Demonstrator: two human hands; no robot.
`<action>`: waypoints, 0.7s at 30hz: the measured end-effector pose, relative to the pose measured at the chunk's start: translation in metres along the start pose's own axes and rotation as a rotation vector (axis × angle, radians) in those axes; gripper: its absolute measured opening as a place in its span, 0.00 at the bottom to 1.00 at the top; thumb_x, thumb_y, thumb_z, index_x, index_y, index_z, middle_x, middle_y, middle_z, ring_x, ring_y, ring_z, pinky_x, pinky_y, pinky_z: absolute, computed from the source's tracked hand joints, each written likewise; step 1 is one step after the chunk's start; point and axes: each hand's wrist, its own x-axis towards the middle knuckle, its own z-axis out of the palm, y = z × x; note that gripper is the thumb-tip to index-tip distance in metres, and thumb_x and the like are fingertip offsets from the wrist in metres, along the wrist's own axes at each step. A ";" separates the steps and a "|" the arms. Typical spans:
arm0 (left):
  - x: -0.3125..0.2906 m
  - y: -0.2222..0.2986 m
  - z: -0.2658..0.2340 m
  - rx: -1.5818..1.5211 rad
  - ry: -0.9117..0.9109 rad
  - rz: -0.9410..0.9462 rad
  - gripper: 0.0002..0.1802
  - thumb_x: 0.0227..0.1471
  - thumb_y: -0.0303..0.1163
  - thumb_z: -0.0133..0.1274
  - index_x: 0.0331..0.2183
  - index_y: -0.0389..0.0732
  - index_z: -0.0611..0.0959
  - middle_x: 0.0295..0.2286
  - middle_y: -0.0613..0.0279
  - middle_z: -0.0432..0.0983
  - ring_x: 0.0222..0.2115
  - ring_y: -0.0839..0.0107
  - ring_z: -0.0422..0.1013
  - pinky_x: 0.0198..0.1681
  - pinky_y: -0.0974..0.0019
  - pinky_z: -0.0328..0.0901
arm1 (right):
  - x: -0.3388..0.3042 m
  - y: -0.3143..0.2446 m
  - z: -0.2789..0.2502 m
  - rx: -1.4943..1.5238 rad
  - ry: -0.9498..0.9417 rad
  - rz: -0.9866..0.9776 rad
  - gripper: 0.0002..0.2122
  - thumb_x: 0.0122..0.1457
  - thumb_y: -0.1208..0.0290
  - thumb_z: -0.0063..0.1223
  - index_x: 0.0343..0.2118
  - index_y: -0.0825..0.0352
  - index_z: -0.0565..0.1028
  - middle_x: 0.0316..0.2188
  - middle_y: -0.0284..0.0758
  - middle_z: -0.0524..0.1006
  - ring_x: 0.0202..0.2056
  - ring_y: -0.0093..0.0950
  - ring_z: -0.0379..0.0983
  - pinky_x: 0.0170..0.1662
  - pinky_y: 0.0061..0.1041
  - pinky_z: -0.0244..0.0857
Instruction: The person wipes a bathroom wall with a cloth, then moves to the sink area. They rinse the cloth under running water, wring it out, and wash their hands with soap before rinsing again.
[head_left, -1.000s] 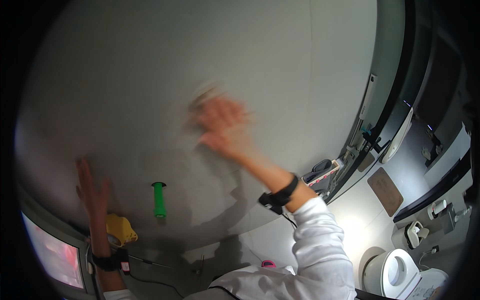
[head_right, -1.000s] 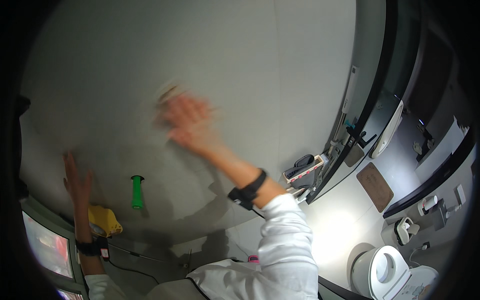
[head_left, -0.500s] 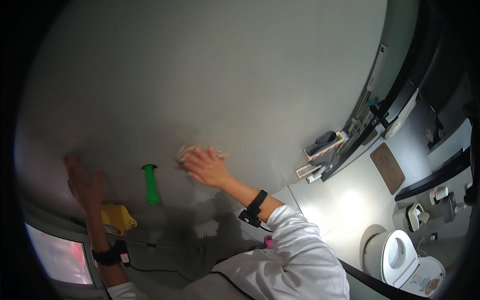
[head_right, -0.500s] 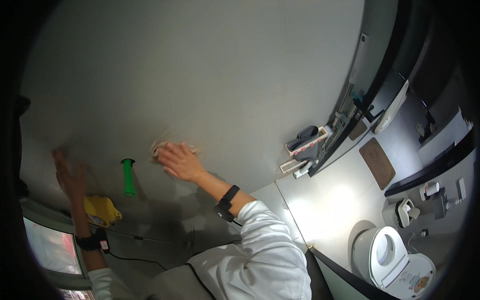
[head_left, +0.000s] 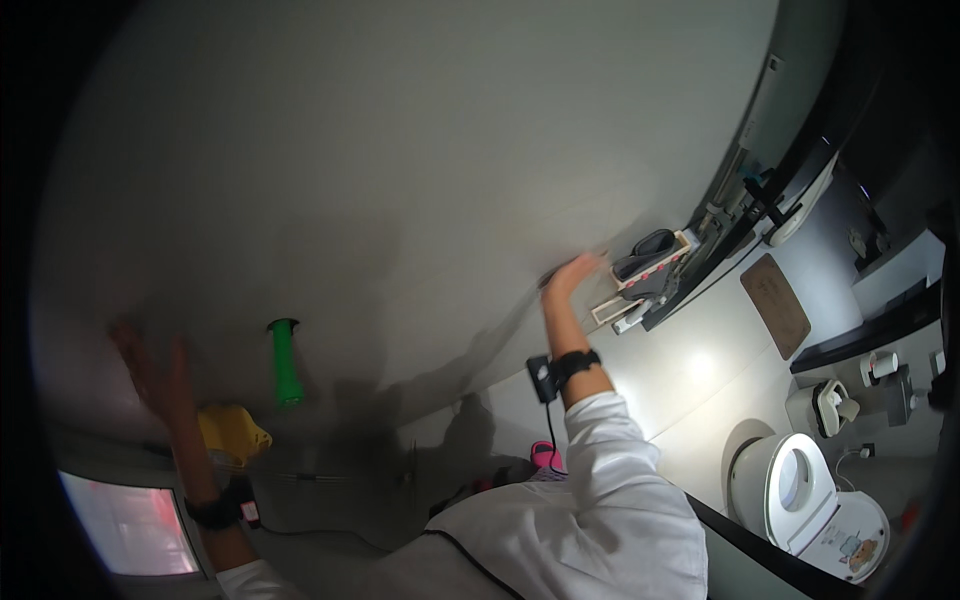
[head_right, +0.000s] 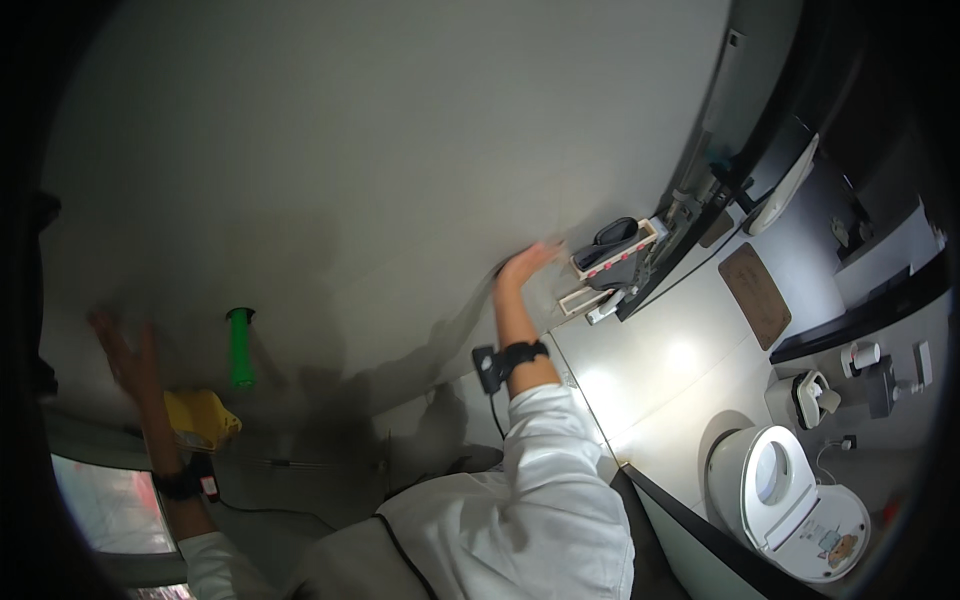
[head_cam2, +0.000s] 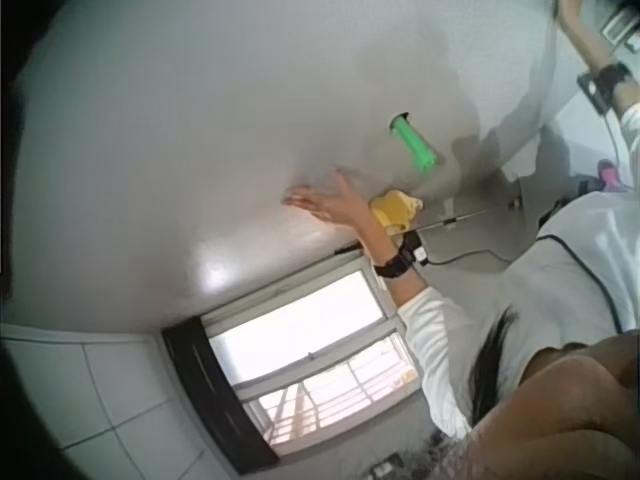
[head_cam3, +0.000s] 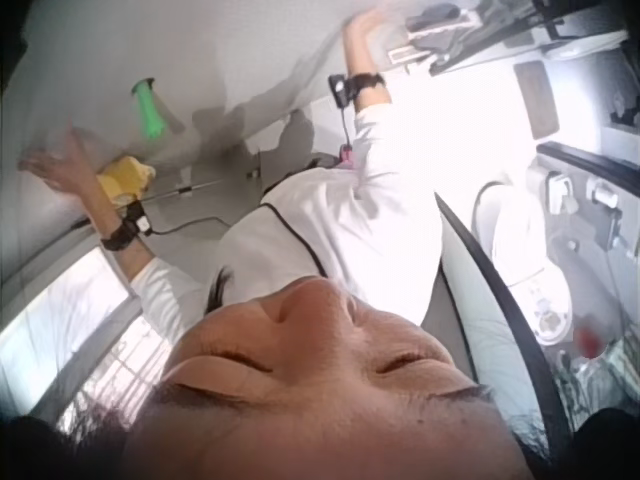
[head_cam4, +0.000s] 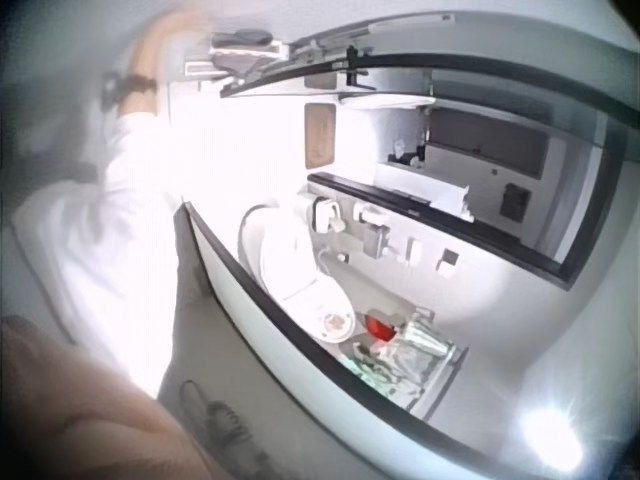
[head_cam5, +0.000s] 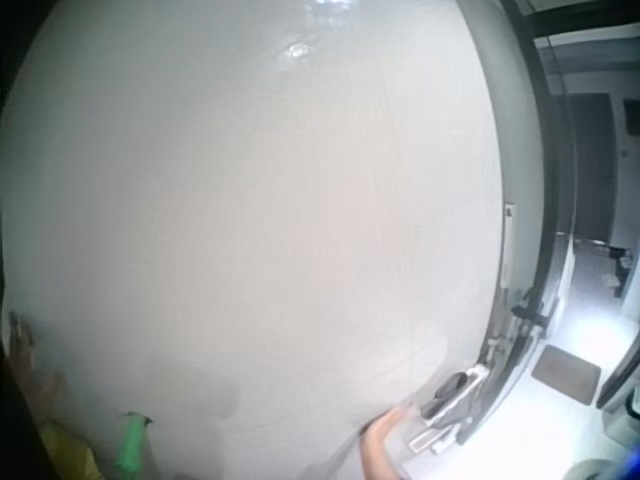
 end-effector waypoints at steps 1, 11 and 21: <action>0.000 0.000 -0.001 -0.012 -0.026 -0.018 0.40 0.48 0.44 0.54 0.58 0.47 0.56 0.59 0.51 0.46 0.57 0.56 0.52 0.56 0.56 0.54 | -0.027 0.014 0.000 0.171 -0.029 -0.012 0.29 0.63 0.58 0.28 0.60 0.73 0.41 0.63 0.44 0.36 0.63 0.37 0.33 0.63 0.33 0.28; 0.006 0.021 -0.018 -0.059 -0.064 -0.054 0.38 0.49 0.43 0.53 0.58 0.51 0.56 0.58 0.52 0.47 0.56 0.56 0.55 0.52 0.57 0.60 | -0.246 -0.085 0.017 -0.265 -0.644 -0.999 0.31 0.49 0.63 0.49 0.55 0.73 0.55 0.56 0.53 0.51 0.59 0.55 0.41 0.59 0.56 0.30; -0.001 -0.005 -0.020 -0.049 -0.152 -0.077 0.36 0.48 0.39 0.53 0.57 0.58 0.59 0.58 0.60 0.51 0.55 0.60 0.56 0.51 0.58 0.62 | -0.107 -0.036 0.002 0.086 -0.125 -0.272 0.26 0.64 0.60 0.24 0.59 0.76 0.45 0.62 0.48 0.43 0.63 0.41 0.34 0.62 0.41 0.27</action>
